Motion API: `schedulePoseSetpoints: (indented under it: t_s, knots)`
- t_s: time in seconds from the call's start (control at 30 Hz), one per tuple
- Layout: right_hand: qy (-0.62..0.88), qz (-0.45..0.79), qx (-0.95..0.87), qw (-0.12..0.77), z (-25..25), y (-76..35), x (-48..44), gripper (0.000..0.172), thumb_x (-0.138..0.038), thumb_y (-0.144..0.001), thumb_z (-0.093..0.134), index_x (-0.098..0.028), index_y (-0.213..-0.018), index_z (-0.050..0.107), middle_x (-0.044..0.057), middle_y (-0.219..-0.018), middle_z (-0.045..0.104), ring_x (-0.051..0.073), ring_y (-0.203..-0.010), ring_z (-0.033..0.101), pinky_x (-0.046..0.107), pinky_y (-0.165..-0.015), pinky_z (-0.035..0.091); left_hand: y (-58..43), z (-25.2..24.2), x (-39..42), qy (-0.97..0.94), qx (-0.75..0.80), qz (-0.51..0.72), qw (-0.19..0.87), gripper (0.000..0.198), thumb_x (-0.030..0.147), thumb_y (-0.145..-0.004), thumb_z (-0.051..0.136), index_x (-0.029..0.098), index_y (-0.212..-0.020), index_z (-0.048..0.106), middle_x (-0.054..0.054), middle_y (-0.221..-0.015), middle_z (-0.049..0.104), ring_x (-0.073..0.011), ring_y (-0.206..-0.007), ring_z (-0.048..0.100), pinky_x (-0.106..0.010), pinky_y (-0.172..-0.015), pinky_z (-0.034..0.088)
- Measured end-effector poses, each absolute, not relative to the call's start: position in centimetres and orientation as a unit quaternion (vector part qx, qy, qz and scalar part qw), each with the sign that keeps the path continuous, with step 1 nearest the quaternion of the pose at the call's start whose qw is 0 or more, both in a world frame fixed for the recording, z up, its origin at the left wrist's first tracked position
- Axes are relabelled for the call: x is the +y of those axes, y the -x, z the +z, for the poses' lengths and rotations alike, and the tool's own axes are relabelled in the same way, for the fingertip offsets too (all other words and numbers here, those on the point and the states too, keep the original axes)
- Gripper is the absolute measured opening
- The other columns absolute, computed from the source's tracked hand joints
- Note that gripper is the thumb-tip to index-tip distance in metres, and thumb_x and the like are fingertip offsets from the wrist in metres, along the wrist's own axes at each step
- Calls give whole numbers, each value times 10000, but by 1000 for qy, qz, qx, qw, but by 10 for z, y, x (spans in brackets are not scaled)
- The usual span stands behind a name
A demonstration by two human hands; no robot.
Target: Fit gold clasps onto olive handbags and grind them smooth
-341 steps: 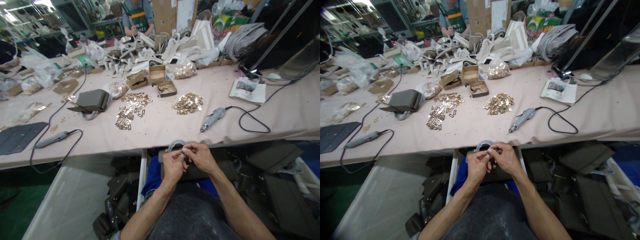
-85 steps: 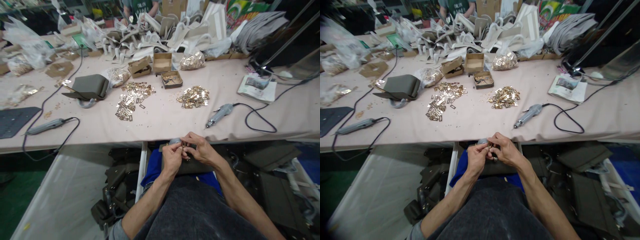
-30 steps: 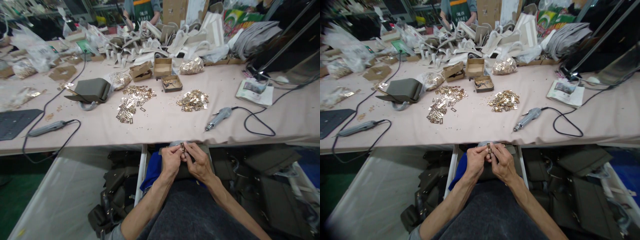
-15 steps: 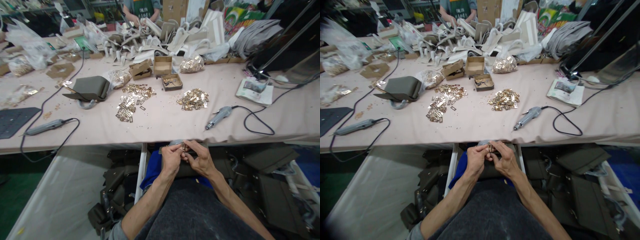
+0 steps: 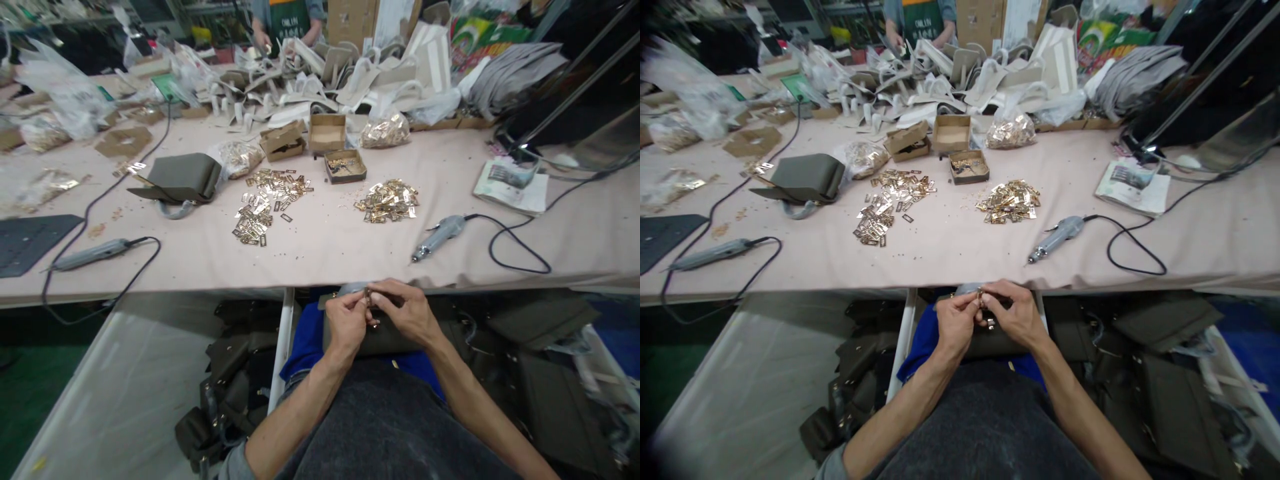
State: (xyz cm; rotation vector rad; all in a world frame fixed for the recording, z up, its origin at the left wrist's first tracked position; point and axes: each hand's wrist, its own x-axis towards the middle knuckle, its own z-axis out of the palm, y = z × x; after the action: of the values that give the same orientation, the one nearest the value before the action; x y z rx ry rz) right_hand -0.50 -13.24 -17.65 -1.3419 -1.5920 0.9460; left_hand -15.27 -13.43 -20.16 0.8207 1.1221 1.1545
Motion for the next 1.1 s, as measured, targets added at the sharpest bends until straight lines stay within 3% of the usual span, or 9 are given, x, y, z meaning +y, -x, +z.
schedulePoseSetpoints:
  t_s: [0.13,0.4,0.57,0.67,0.8,0.87,0.93,1.0,1.1]
  knots:
    - [562,423,-561,436,-175,10,-119,211,-369,-878,748,-165,-913,792,73,-833,766,222,-765,717,332,-712,592,154,-196,-137,-383,491,509,595,284,344,-878,705,109,-971,834,-17,-552,601,-148,-442,545,-227,-462,497]
    - [556,407,-568,450,-182,16,-117,161,-351,-865,751,-200,-849,802,57,-792,762,224,-716,714,315,-642,583,161,-197,-137,-391,469,478,631,518,581,-924,710,85,-1026,819,-119,-647,698,-189,-477,624,-216,-435,492]
    - [551,445,-557,435,-175,20,-114,193,-390,-863,747,-201,-848,782,55,-769,751,227,-671,703,327,-619,583,158,-200,-132,-371,473,501,622,533,610,-870,766,81,-802,790,-96,-502,627,-156,-375,552,-189,-395,443]
    - [613,365,-559,422,-164,2,-105,287,-464,-866,725,-197,-953,786,78,-825,768,250,-719,725,359,-670,602,155,-203,-130,-349,484,517,613,516,594,-853,778,87,-760,785,-94,-499,625,-148,-360,532,-189,-382,441]
    - [808,28,-465,359,-148,-57,-79,565,-568,-851,682,-133,-1210,716,157,-880,766,359,-833,733,520,-859,559,152,-208,-127,-326,487,522,619,528,603,-820,787,78,-766,797,-123,-545,657,-156,-377,548,-199,-381,462]
    - [870,1,-414,268,-147,-85,-62,830,-633,-822,673,-9,-1365,591,273,-974,745,470,-993,707,590,-889,530,151,-209,-126,-321,488,521,623,539,609,-811,788,72,-761,797,-128,-545,657,-154,-378,548,-197,-383,461]
    - [904,20,-369,216,-151,-102,-45,969,-661,-775,704,77,-1378,531,378,-1078,694,524,-1099,668,594,-904,528,151,-210,-125,-317,490,519,625,550,614,-802,788,66,-758,795,-127,-534,651,-150,-367,539,-195,-379,456]
    - [915,36,-335,224,-159,-108,-30,957,-636,-717,766,62,-1338,557,403,-1154,663,520,-1161,648,567,-944,530,150,-210,-125,-315,490,519,626,556,614,-793,791,60,-758,795,-131,-539,654,-149,-363,537,-196,-377,458]
    - [912,63,-284,291,-171,-109,-18,783,-571,-579,877,-74,-1148,671,337,-1145,690,490,-1167,649,549,-973,533,150,-209,-124,-310,489,523,626,554,608,-781,797,55,-767,796,-141,-567,669,-156,-375,552,-200,-378,467]
